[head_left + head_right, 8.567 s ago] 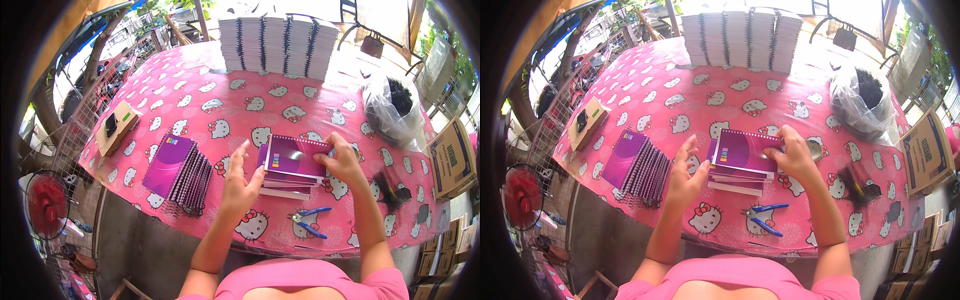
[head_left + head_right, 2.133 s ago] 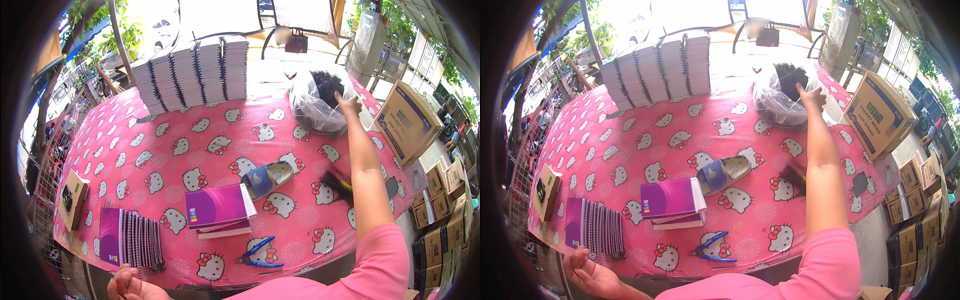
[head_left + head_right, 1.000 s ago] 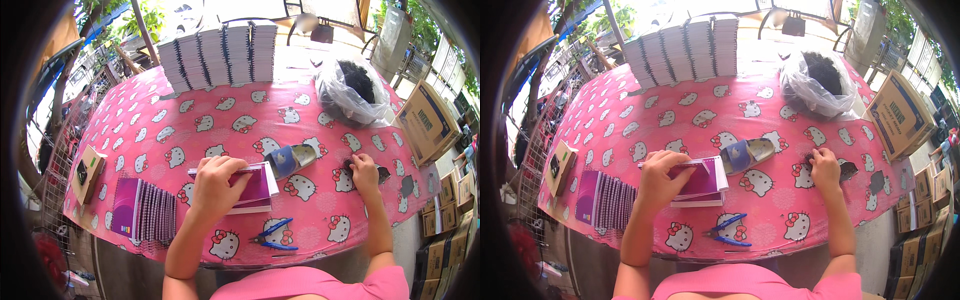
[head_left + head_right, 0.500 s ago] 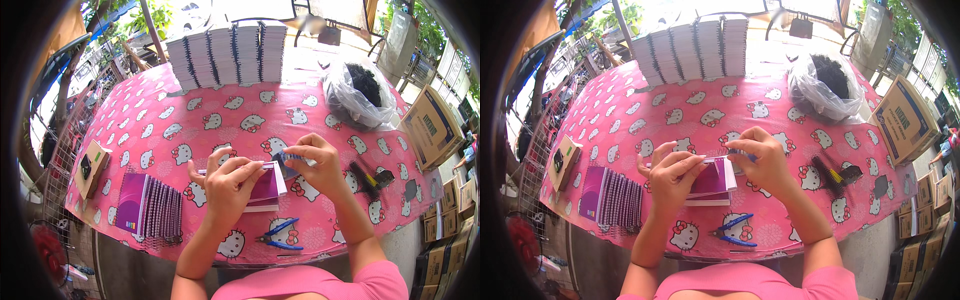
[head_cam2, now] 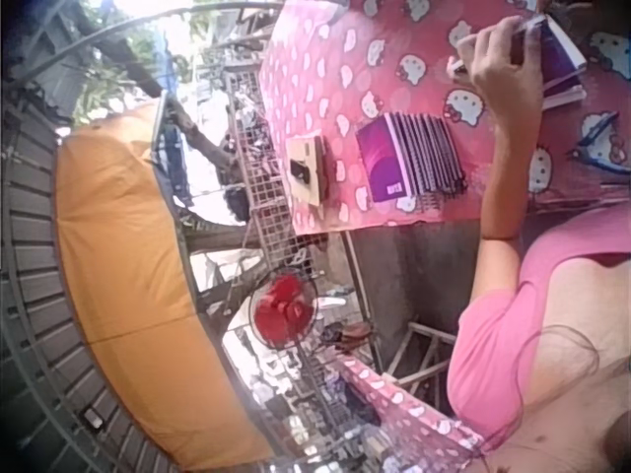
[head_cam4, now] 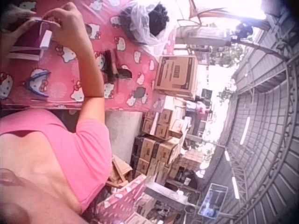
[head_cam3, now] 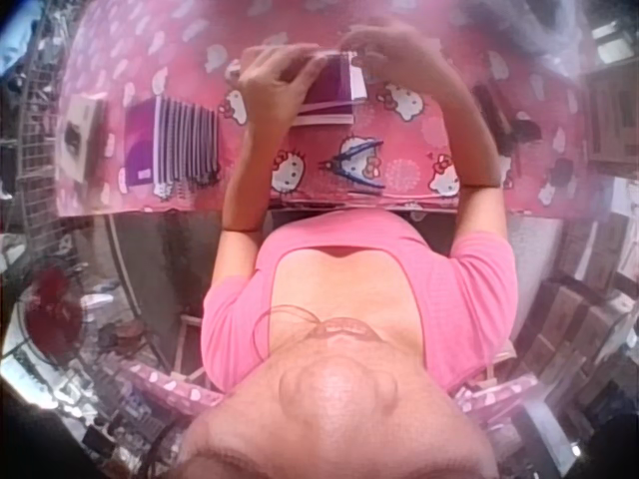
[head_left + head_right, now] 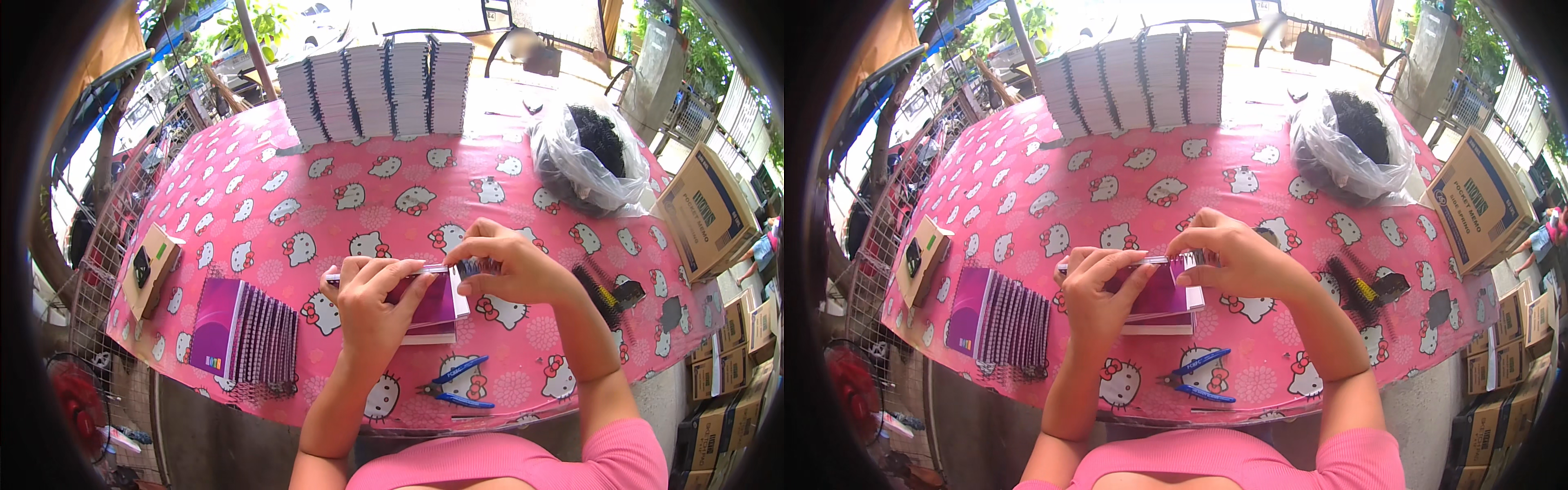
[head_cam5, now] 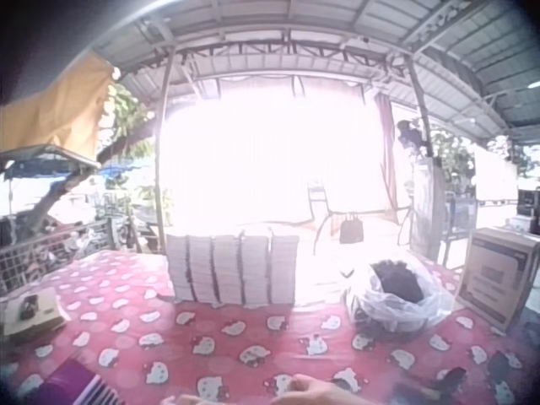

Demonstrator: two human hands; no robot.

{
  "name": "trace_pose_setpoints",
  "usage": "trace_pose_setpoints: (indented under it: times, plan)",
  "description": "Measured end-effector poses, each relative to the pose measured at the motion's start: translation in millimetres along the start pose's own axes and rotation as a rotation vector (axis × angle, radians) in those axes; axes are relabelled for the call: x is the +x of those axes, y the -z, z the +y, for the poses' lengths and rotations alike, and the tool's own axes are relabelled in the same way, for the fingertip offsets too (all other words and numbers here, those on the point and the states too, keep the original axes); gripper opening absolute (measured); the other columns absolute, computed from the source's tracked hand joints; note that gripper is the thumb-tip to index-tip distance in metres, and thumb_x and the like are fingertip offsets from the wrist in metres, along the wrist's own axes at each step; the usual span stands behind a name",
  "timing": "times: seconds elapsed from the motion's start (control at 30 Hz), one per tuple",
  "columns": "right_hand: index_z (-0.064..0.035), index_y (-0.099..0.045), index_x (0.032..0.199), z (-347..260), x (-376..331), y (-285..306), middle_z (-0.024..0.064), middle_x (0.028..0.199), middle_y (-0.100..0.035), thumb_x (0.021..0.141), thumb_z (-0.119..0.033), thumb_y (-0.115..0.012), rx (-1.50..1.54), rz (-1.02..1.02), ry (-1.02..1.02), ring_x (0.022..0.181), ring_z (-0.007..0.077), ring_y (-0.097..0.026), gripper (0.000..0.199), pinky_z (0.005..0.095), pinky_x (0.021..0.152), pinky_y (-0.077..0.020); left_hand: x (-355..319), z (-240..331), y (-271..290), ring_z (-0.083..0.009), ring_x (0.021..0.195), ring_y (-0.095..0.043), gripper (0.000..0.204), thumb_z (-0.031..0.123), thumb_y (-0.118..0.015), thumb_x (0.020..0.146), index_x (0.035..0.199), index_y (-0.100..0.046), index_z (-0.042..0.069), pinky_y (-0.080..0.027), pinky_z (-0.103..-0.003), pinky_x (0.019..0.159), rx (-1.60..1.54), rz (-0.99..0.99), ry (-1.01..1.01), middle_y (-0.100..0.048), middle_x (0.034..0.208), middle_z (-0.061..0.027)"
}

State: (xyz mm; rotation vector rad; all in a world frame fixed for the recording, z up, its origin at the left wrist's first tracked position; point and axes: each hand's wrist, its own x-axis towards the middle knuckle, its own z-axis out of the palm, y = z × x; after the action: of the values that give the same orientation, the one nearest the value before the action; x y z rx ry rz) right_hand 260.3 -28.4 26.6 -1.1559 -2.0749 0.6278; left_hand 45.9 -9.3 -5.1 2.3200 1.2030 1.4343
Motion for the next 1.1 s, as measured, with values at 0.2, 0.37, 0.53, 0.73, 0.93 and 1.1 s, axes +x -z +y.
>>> trace_pose_setpoints:
  times: [0.2,0.37,0.53,0.73,0.93,1.1]
  plan:
    - [-0.0078,-0.063,0.109,-2.7,-2.5,-13.0,0.0082,0.086,-0.058,0.087,-0.016,-0.066,0.146,0.096,-0.151,0.074,0.024,-0.061,0.023,0.0363,0.065,-0.049,-0.9,-1.6,3.5,-0.0175,0.084,-0.058,0.024,0.016,-0.082,0.068,0.089,-0.074,0.009,-0.042,-0.032,0.079,0.038,-0.008,0.01,-0.07,0.085,-0.0013]
    - [-0.0053,-0.059,0.099,-1.9,-6.0,-24.0,0.008,0.084,-0.057,0.087,-0.016,-0.067,-0.211,0.178,0.073,0.068,0.0235,-0.063,0.018,0.035,0.058,-0.0482,-3.5,-5.8,2.6,-0.0173,0.084,-0.058,0.023,0.013,-0.082,0.068,0.089,-0.074,0.01,-0.043,-0.031,0.077,-0.011,-0.03,0.0,-0.07,0.084,-0.0013]
    - [-0.0054,-0.059,0.095,-16.8,0.3,-31.6,0.0089,0.087,-0.059,0.088,-0.02,-0.066,-0.348,0.284,0.08,0.071,0.0273,-0.063,0.018,0.0366,0.06,-0.049,-2.2,-4.2,1.4,-0.0179,0.083,-0.059,0.022,0.012,-0.081,0.068,0.089,-0.074,0.009,-0.044,-0.032,0.077,-0.007,-0.019,0.006,-0.07,0.084,-0.0018]
    - [-0.0066,-0.059,0.109,9.7,2.7,-4.2,0.0132,0.102,-0.061,0.084,-0.024,-0.07,-0.363,0.003,-0.015,0.09,0.0308,-0.063,0.033,0.0399,0.073,-0.0509,0.2,-4.7,-2.8,-0.0193,0.082,-0.061,0.023,0.012,-0.081,0.069,0.09,-0.075,0.009,-0.046,-0.033,0.076,-0.038,-0.041,-0.055,-0.07,0.085,-0.0037]
    - [-0.0068,-0.054,0.121,148.1,-59.3,-0.9,0.0183,0.108,-0.06,0.065,-0.038,-0.081,-0.624,-0.078,-0.255,0.109,0.0356,-0.058,0.07,0.046,0.086,-0.0493,8.2,2.9,-12.1,-0.0204,0.083,-0.062,0.026,0.017,-0.084,0.066,0.086,-0.071,0.008,-0.043,-0.035,0.079,-0.072,-0.025,-0.054,-0.069,0.081,-0.0035]
    - [-0.0031,-0.059,0.112,131.0,-25.3,1.1,0.0195,0.091,-0.068,0.077,-0.023,-0.07,-0.37,0.315,-0.303,0.083,0.0373,-0.067,0.042,0.047,0.074,-0.0524,2.4,-0.9,-14.9,-0.019,0.085,-0.062,0.028,0.024,-0.084,0.065,0.082,-0.067,0.011,-0.037,-0.038,0.083,-0.022,-0.083,-0.034,-0.068,0.081,-0.0001]
